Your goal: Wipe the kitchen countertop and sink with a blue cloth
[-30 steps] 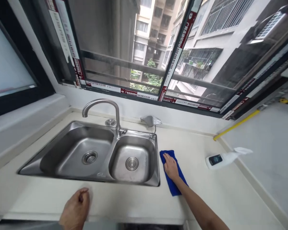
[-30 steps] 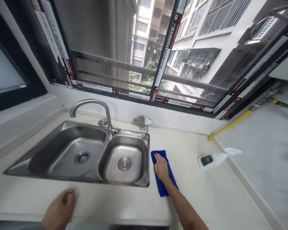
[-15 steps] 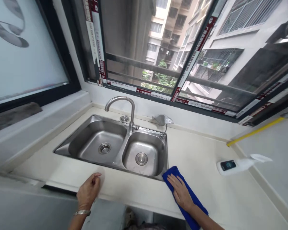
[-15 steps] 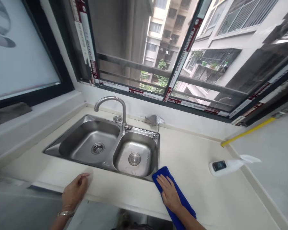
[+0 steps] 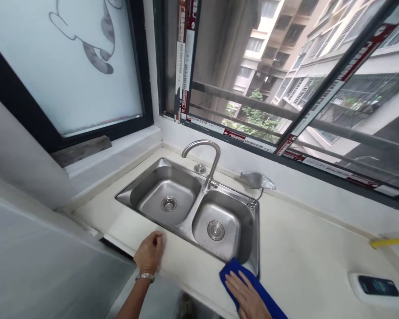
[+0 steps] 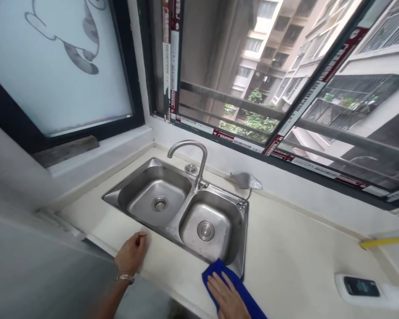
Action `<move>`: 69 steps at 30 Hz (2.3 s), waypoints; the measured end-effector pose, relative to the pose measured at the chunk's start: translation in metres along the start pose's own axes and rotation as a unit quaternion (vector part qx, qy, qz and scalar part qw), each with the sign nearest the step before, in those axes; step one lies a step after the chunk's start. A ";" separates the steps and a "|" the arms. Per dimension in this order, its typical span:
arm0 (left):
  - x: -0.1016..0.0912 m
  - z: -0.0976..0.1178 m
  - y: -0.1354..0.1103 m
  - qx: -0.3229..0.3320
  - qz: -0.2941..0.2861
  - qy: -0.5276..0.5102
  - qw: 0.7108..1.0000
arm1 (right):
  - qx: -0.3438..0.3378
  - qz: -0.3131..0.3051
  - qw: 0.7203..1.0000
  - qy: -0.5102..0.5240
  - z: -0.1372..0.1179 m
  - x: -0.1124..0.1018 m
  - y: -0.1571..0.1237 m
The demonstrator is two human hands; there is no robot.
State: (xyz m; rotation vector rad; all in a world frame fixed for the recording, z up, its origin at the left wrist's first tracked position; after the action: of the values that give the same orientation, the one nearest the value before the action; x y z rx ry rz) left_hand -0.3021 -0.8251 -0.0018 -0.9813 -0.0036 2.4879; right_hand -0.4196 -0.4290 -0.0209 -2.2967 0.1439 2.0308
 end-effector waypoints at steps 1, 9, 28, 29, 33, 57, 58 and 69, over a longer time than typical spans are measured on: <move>-0.001 0.001 -0.001 0.000 0.002 0.001 1.000 | -0.018 -0.021 1.000 0.016 -0.008 0.000 0.012; -0.003 0.001 -0.007 -0.003 0.013 -0.008 1.000 | -0.080 -0.081 0.989 0.096 -0.051 -0.018 0.124; -0.026 -0.012 -0.014 -0.040 0.127 -0.090 0.987 | -0.002 0.030 0.991 0.133 -0.089 -0.037 0.301; -0.027 -0.012 -0.014 -0.044 0.126 -0.087 0.987 | 0.019 0.029 0.990 0.135 -0.084 -0.032 0.297; -0.025 -0.008 -0.013 -0.044 0.095 -0.066 0.992 | 0.116 0.004 0.984 0.138 -0.058 -0.008 0.289; -0.012 -0.025 -0.009 -0.050 0.060 -0.013 0.997 | 0.120 0.091 0.963 0.224 0.030 0.016 0.274; -0.012 -0.025 -0.009 -0.051 0.057 -0.011 0.997 | 0.117 0.091 0.965 0.218 0.038 0.018 0.276; -0.016 -0.034 -0.006 -0.078 0.071 0.022 0.994 | 0.241 0.133 0.950 0.149 0.153 0.021 0.330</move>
State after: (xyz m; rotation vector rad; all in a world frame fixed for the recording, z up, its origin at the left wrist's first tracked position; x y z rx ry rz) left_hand -0.2676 -0.8318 -0.0163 -1.1370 -0.1215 2.6260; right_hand -0.6070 -0.7389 -0.0585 -2.3194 0.9042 1.4905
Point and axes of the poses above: each hand's wrist, its own y-axis towards the middle knuckle, its own x-axis out of the palm, z = x × y, the point moved 10 cm from there along y, towards the middle knuckle, and after that the axes turned 11 degrees about -y, right-handed, at the moved point
